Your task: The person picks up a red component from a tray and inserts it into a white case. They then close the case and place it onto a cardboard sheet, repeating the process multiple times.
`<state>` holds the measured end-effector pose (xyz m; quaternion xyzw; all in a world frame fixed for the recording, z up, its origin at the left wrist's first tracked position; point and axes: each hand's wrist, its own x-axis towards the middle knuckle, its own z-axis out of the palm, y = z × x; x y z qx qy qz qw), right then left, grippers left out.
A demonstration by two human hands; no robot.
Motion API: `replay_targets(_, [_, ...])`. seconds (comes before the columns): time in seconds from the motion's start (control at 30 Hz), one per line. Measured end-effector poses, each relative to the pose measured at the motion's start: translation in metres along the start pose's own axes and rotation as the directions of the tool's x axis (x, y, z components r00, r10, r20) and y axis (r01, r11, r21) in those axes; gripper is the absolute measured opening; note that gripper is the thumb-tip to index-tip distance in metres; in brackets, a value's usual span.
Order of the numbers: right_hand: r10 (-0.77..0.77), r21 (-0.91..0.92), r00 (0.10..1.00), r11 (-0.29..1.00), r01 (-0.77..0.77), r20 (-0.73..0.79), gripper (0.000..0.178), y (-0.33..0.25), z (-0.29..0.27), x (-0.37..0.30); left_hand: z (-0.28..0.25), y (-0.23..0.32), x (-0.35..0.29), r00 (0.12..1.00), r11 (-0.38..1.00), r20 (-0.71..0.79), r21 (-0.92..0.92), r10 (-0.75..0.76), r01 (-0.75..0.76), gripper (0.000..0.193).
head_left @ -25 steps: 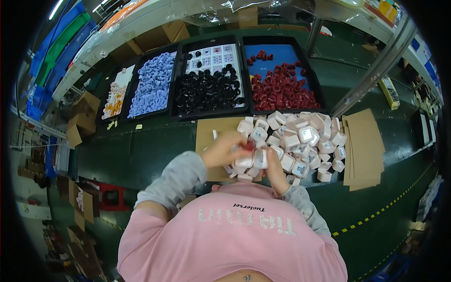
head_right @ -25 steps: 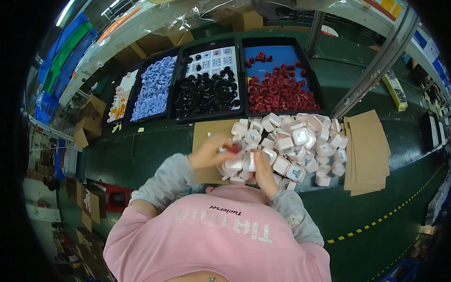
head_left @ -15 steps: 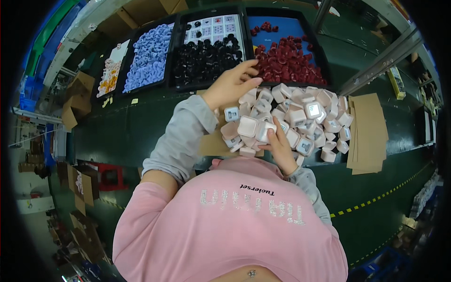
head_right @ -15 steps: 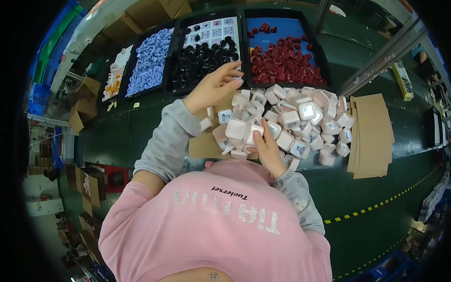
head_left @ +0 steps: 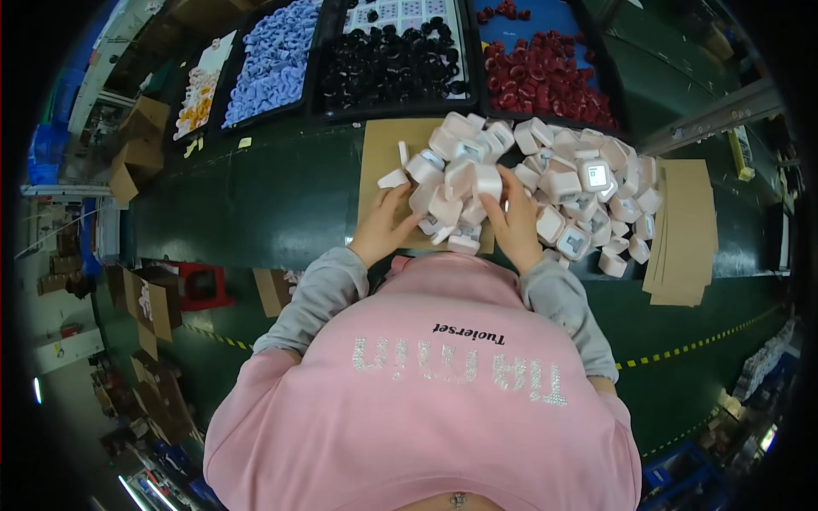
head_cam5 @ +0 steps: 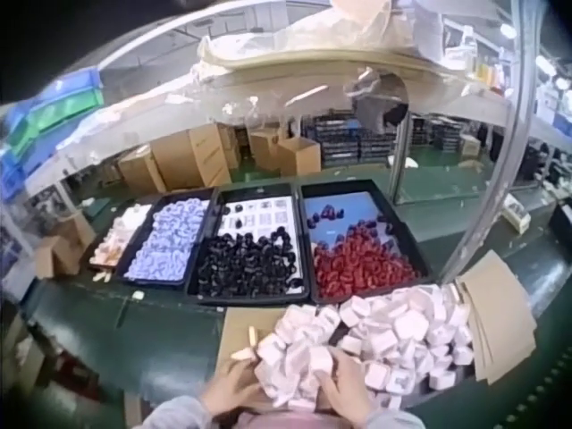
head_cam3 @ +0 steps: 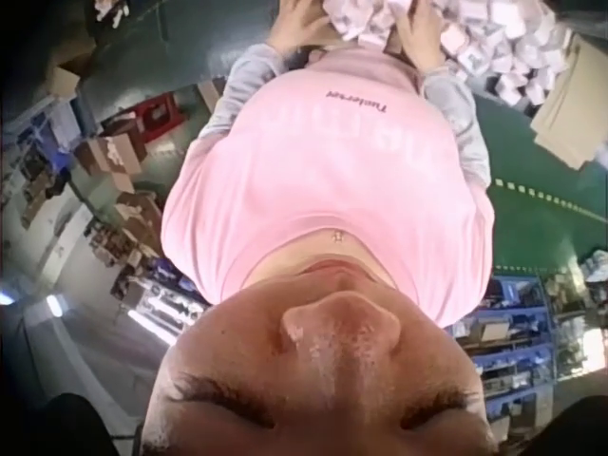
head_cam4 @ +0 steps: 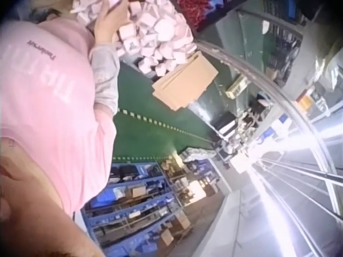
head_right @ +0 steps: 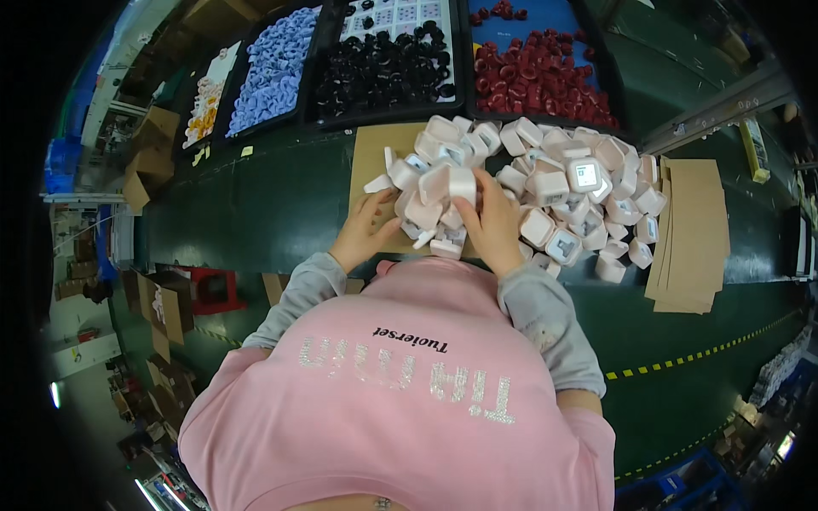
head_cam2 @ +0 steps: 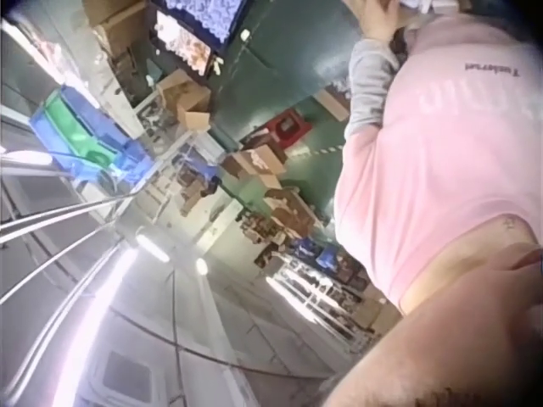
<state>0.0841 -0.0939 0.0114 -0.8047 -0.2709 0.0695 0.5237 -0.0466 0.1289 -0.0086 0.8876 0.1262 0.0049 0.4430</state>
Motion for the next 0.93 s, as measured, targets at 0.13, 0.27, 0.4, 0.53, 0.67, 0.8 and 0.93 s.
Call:
replay_targets(0.13, [0.151,0.118,0.968,0.977,-0.177,0.199,0.042,0.005,0.005,0.031,0.024,0.024,-0.005,0.978,0.981,-0.083,0.011,0.193,-0.193,0.071])
replay_targets(0.27, [0.004,0.008,0.977,1.0,-0.006,0.215,0.034,0.008,-0.001,0.04,0.038,0.001,0.009,0.992,0.995,-0.08,0.029,0.095,-0.092,0.057])
replay_targets(0.4, [0.162,0.172,0.974,0.967,-0.189,0.156,0.028,0.01,-0.024,0.018,0.031,-0.046,0.01,0.995,0.996,-0.096,-0.079,-0.038,0.03,0.033])
replay_targets(0.53, [0.202,0.16,0.979,0.967,-0.201,0.006,0.022,0.02,-0.035,-0.022,0.021,-0.069,-0.003,0.98,0.964,-0.135,-0.242,-0.144,0.108,0.027])
replay_targets(0.67, [0.319,0.138,0.935,0.93,-0.341,0.156,0.025,0.03,-0.03,-0.061,0.025,-0.096,-0.024,0.929,0.906,-0.202,-0.359,-0.311,0.226,0.024])
replay_targets(0.8, [0.304,-0.215,0.794,0.951,-0.222,0.527,0.056,0.014,-0.023,-0.064,0.03,-0.104,-0.053,0.889,0.862,-0.268,-0.455,-0.372,0.224,0.023])
replay_targets(0.93, [0.269,-0.42,0.794,0.907,-0.019,0.544,0.071,0.012,-0.004,-0.067,0.035,-0.109,-0.082,0.871,0.762,-0.279,-0.629,-0.403,0.151,0.025])
